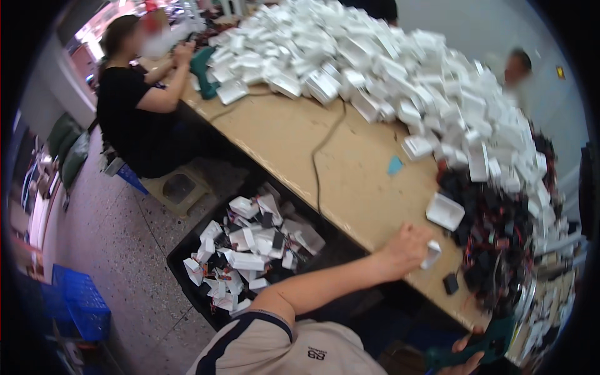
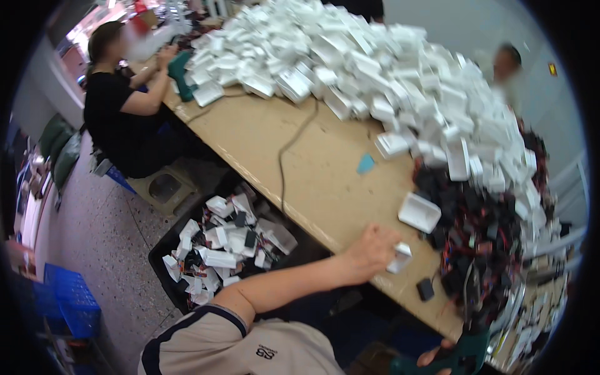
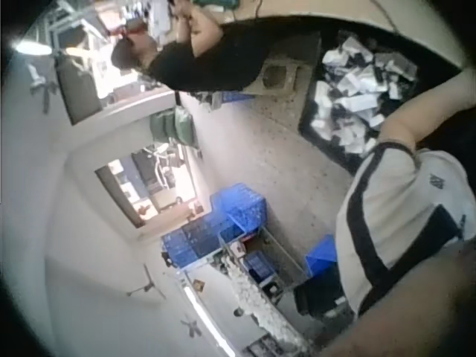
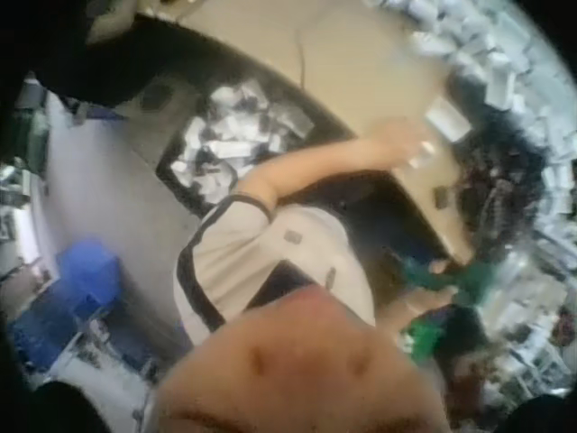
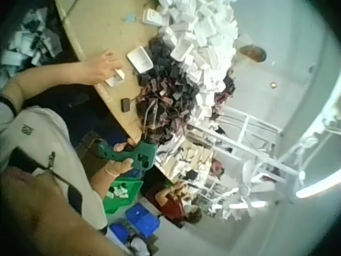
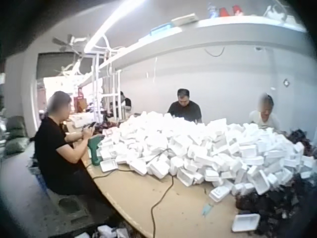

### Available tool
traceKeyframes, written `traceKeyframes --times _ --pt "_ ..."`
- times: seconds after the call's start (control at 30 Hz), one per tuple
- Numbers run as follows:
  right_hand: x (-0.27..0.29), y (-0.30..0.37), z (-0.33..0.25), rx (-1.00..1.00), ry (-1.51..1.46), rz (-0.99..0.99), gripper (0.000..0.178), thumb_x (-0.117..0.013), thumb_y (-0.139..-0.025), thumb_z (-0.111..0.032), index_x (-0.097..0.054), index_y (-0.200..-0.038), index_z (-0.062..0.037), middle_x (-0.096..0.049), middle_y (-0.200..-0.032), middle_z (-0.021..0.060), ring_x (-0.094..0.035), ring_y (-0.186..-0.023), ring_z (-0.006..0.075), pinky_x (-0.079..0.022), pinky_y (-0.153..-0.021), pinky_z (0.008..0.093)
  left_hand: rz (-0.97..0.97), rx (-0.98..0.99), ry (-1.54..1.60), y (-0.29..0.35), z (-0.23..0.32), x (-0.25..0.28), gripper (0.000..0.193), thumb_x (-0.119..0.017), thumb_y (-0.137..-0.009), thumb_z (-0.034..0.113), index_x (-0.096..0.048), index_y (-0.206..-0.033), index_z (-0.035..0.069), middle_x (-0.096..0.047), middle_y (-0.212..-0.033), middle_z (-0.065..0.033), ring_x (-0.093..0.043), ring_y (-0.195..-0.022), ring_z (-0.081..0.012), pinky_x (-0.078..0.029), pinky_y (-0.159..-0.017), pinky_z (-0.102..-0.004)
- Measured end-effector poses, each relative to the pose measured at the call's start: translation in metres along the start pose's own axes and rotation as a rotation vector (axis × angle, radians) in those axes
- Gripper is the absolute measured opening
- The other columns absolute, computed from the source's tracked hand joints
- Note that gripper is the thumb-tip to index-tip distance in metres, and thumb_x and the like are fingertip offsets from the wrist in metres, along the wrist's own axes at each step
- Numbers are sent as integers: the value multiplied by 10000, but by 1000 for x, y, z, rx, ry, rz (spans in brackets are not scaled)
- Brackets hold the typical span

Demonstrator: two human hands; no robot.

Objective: The recorder uses a glue gun to secure electronic components inside plastic housing units at a manual workstation.

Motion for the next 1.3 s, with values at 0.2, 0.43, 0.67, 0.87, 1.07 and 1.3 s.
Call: traceKeyframes --times 0.2,0.43,0.67,0.87,1.07,1.3 --pt "-71 -2 -48 -5 -1335 -501 716 -586 -847 -382 -260 -1332 32 -483 -1004 120 -461 -743 147 -445 -618 242 24 1 13 -5 -17 1 99 -583 -618 104 -600 -686 35 -499 -893 -103 -487 -870 -252 -344 -713 -405" --pt "-142 1 -62 -129 -1297 -299 734 -567 -841 -427 -255 -1356 -8 -403 -1283 240 -591 -858 212 -533 -624 250 13 -24 -1 -10 -20 -7 20 -569 -681 54 -556 -685 40 -515 -910 -52 -502 -848 -242 -353 -757 -358" --pt "-170 -1 -65 -180 -1343 -395 713 -569 -834 -441 -287 -1351 -38 -396 -1295 249 -588 -983 225 -531 -742 277 -55 -33 12 -5 -12 -5 54 -585 -693 66 -589 -739 38 -507 -953 -60 -486 -874 -246 -354 -788 -362" --pt "-188 -8 -75 -183 -1364 -449 718 -576 -831 -439 -286 -1349 -36 -393 -1299 243 -575 -1013 236 -532 -755 271 -66 -40 10 -4 -13 -6 113 -614 -694 86 -608 -796 39 -504 -976 -63 -482 -888 -244 -353 -806 -366" --pt "-195 -14 -79 -183 -1321 -407 703 -567 -839 -434 -291 -1345 -32 -397 -1296 233 -561 -1037 244 -531 -771 276 -55 -27 39 -5 -15 -6 191 -640 -681 82 -620 -867 44 -506 -993 -80 -489 -916 -252 -354 -826 -380" --pt "-197 -14 -74 -211 -1333 -432 690 -537 -852 -447 -301 -1336 -15 -409 -1284 232 -520 -1107 268 -523 -793 286 28 -39 83 -3 -13 -6 175 -597 -654 115 -597 -817 50 -483 -982 -55 -471 -925 -210 -313 -814 -377"
Point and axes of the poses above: each hand's wrist, its own y-axis away from the middle knuckle, its own x-axis out of the back of the hand, z = x × y, the point moved 7 cm from there along -y, towards the middle knuckle
